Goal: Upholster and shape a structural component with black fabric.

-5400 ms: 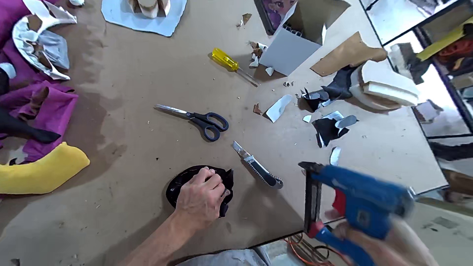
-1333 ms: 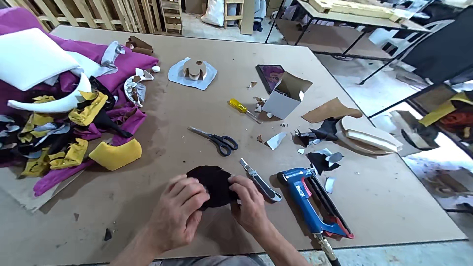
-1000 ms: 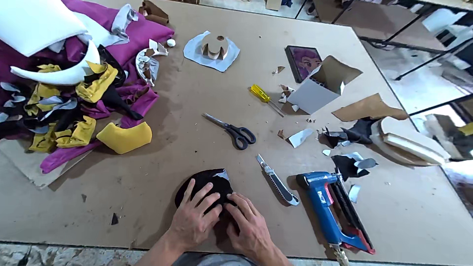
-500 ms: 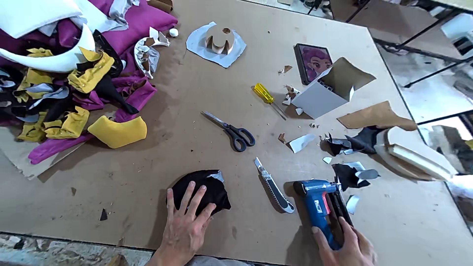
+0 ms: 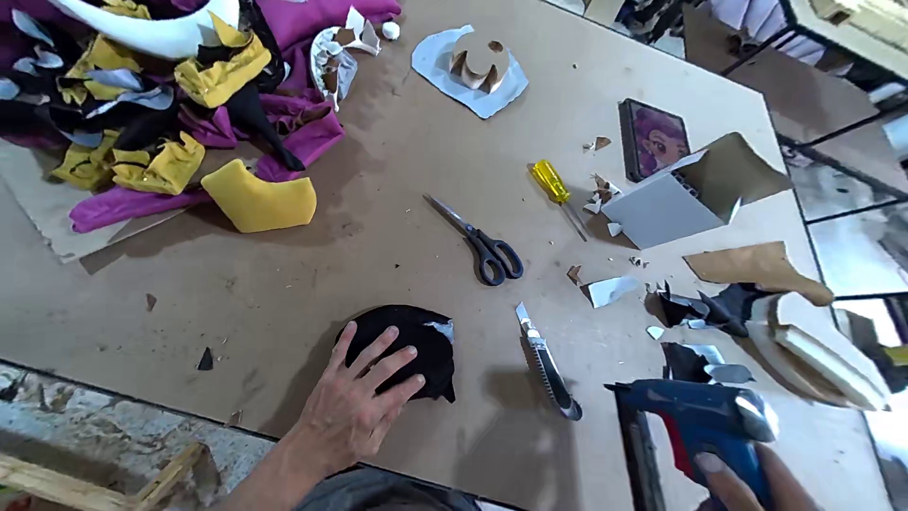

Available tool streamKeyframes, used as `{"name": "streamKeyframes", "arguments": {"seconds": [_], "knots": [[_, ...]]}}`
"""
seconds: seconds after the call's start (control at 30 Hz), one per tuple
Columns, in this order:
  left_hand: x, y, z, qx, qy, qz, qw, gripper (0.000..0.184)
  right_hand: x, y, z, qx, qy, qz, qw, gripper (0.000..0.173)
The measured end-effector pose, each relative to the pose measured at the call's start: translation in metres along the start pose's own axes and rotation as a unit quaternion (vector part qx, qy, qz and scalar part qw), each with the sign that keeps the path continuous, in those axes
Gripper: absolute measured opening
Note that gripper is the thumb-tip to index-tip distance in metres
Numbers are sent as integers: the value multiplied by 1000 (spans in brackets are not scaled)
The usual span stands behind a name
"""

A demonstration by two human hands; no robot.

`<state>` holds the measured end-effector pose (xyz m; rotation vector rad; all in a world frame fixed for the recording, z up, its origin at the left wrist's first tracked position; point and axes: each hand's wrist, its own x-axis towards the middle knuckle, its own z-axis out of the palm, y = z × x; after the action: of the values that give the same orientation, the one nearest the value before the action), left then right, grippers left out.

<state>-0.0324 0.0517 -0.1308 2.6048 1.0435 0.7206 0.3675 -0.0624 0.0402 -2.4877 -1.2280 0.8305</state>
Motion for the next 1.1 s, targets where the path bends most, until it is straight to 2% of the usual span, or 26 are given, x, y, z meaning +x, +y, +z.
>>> {"name": "streamKeyframes", "arguments": {"seconds": [0.1,0.17,0.33,0.7,0.87,0.97,1.1], "knots": [[-1,-6,-2,-17,-6,-17,1000,33,-25,-63,10,138,-104,-55,983,39],[4,-8,-2,-13,-35,-33,999,32,-31,-102,34,180,-164,-65,968,34],[6,-8,0,-13,-50,-45,998,31,-33,-172,87,109,-163,23,980,35],[5,-7,0,-66,-24,-68,995,28,-39,-203,109,42,-143,108,983,34],[2,-22,-11,-117,-56,-35,991,24,-30,-216,118,10,-141,120,983,32],[2,-23,-11,-126,-74,-22,989,29,-15,-229,114,13,-184,156,970,28],[5,-21,-13,-133,-93,-27,986,37,23,-240,101,35,-257,244,934,23]]}}
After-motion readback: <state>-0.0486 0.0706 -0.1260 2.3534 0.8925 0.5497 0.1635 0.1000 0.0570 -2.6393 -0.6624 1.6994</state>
